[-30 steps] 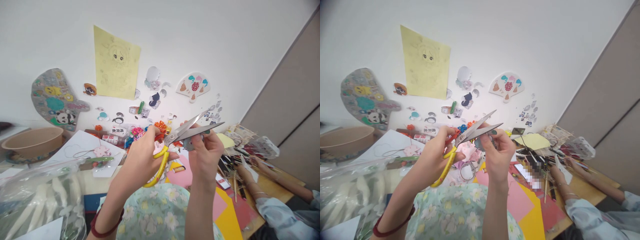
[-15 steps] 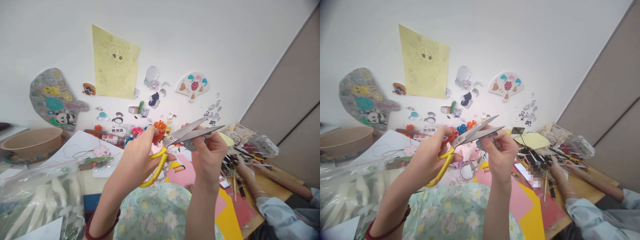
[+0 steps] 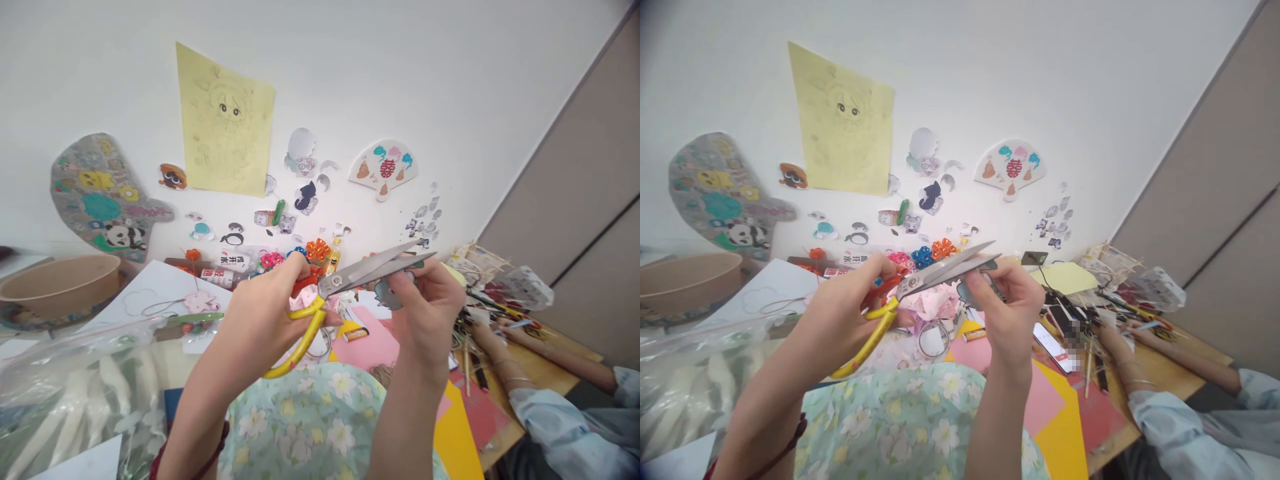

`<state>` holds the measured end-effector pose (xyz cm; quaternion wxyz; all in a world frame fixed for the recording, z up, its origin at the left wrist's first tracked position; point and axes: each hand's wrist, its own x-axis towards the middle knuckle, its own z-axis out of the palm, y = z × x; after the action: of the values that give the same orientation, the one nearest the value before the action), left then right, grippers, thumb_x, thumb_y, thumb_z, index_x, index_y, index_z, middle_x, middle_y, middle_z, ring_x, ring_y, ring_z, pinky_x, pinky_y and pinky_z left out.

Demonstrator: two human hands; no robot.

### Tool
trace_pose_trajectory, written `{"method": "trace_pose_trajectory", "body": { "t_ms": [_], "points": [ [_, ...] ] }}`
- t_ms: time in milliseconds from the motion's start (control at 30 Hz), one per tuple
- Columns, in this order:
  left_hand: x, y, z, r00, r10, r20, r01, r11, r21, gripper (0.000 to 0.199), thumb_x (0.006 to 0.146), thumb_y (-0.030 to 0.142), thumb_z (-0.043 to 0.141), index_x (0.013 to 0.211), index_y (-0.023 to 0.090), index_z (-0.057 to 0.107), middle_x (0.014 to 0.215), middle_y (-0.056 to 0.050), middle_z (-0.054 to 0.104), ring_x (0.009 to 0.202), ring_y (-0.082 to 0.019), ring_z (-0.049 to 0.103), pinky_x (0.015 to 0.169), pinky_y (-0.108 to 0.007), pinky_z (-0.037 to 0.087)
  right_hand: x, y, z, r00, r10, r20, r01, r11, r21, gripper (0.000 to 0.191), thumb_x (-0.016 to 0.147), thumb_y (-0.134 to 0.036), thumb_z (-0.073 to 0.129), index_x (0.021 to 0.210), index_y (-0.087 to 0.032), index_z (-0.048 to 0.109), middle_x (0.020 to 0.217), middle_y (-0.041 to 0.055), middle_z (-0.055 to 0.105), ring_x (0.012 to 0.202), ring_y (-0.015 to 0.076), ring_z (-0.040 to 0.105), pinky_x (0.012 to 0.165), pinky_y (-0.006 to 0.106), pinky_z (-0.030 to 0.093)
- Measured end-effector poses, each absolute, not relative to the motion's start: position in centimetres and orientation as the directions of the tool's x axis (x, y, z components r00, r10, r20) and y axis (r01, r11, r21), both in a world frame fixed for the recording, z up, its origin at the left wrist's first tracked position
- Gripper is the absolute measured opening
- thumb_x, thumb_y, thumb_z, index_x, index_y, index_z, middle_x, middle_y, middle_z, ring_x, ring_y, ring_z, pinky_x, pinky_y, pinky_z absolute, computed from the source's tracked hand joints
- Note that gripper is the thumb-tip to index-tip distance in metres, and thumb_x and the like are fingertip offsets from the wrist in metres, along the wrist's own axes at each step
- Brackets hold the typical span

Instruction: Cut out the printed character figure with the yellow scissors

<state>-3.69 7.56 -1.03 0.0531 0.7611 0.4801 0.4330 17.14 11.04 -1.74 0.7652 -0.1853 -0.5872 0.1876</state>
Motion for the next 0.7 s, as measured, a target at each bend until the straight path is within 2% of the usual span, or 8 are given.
{"method": "trace_pose_trajectory", "body": {
  "t_ms": [100,167,267,367,467,533,700],
  "points": [
    [-3.6,8.4,-1.6,0.027,0.816,0.577,0.551,-0.494,0.672,0.039,0.086,0.057,0.061,0.089,0.026,0.038,0.064,0.007,0.047,0.054,-0.014,0.042,0.054,-0.026,0.030,17.0,11.1,-1.6,0.234,0.575,0.784,-0.086,0.815,-0.573,0.026,0.079,-0.026,0.083,0.066,-0.021,0.062,0.071,-0.0016,0.066,0.062,0.0114,0.060,0.055,0.024,0.045],
    [-3.7,9.0,-2.2,-0.016,0.818,0.575,0.450,-0.508,0.735,0.034,0.089,0.054,0.057,0.094,0.026,0.038,0.071,0.005,0.050,0.056,-0.014,0.044,0.055,-0.026,0.033,16.9,11.1,-1.5,0.214,0.621,0.754,-0.098,0.781,-0.616,0.028,0.079,-0.028,0.083,0.065,-0.021,0.061,0.074,0.0001,0.067,0.063,0.0127,0.061,0.054,0.025,0.044],
    [-3.9,9.5,-2.9,0.024,0.810,0.586,0.405,-0.544,0.735,0.035,0.091,0.049,0.056,0.109,0.026,0.038,0.085,0.000,0.055,0.065,-0.016,0.051,0.060,-0.029,0.039,16.7,11.2,-1.5,0.213,0.651,0.729,-0.087,0.755,-0.649,0.027,0.079,-0.032,0.083,0.068,-0.022,0.061,0.078,0.0014,0.070,0.061,0.0135,0.061,0.051,0.026,0.042],
    [-3.7,9.4,-2.9,0.066,0.845,0.531,0.418,-0.507,0.754,0.048,0.090,0.053,0.057,0.119,0.025,0.033,0.092,-0.004,0.055,0.073,-0.020,0.054,0.064,-0.033,0.043,16.4,11.0,-1.5,0.185,0.660,0.728,-0.097,0.749,-0.655,0.027,0.081,-0.033,0.081,0.069,-0.022,0.060,0.084,0.0032,0.072,0.064,0.0150,0.062,0.055,0.028,0.044],
    [-3.2,9.1,-2.4,0.059,0.886,0.461,0.416,-0.441,0.795,0.051,0.085,0.058,0.060,0.116,0.025,0.035,0.087,-0.001,0.054,0.070,-0.020,0.053,0.064,-0.034,0.043,16.1,10.9,-1.5,0.170,0.651,0.739,-0.080,0.757,-0.648,0.027,0.084,-0.032,0.079,0.068,-0.022,0.059,0.083,0.0022,0.071,0.062,0.0130,0.058,0.055,0.027,0.042],
    [-3.0,8.9,-2.2,0.067,0.893,0.446,0.440,-0.427,0.790,0.049,0.083,0.058,0.063,0.111,0.026,0.038,0.085,0.000,0.053,0.071,-0.021,0.053,0.065,-0.035,0.042,16.0,10.8,-1.5,0.175,0.641,0.747,-0.083,0.766,-0.637,0.025,0.084,-0.030,0.079,0.068,-0.022,0.060,0.075,-0.0003,0.065,0.060,0.0112,0.053,0.054,0.026,0.039],
    [-2.8,8.6,-1.9,0.102,0.883,0.458,0.504,-0.443,0.741,0.052,0.081,0.062,0.064,0.111,0.026,0.041,0.095,-0.004,0.059,0.082,-0.025,0.055,0.073,-0.039,0.043,16.0,11.0,-1.6,0.195,0.632,0.750,-0.095,0.774,-0.626,0.026,0.081,-0.031,0.082,0.069,-0.022,0.061,0.065,-0.0040,0.050,0.061,0.0107,0.047,0.057,0.025,0.036]
  ]
}}
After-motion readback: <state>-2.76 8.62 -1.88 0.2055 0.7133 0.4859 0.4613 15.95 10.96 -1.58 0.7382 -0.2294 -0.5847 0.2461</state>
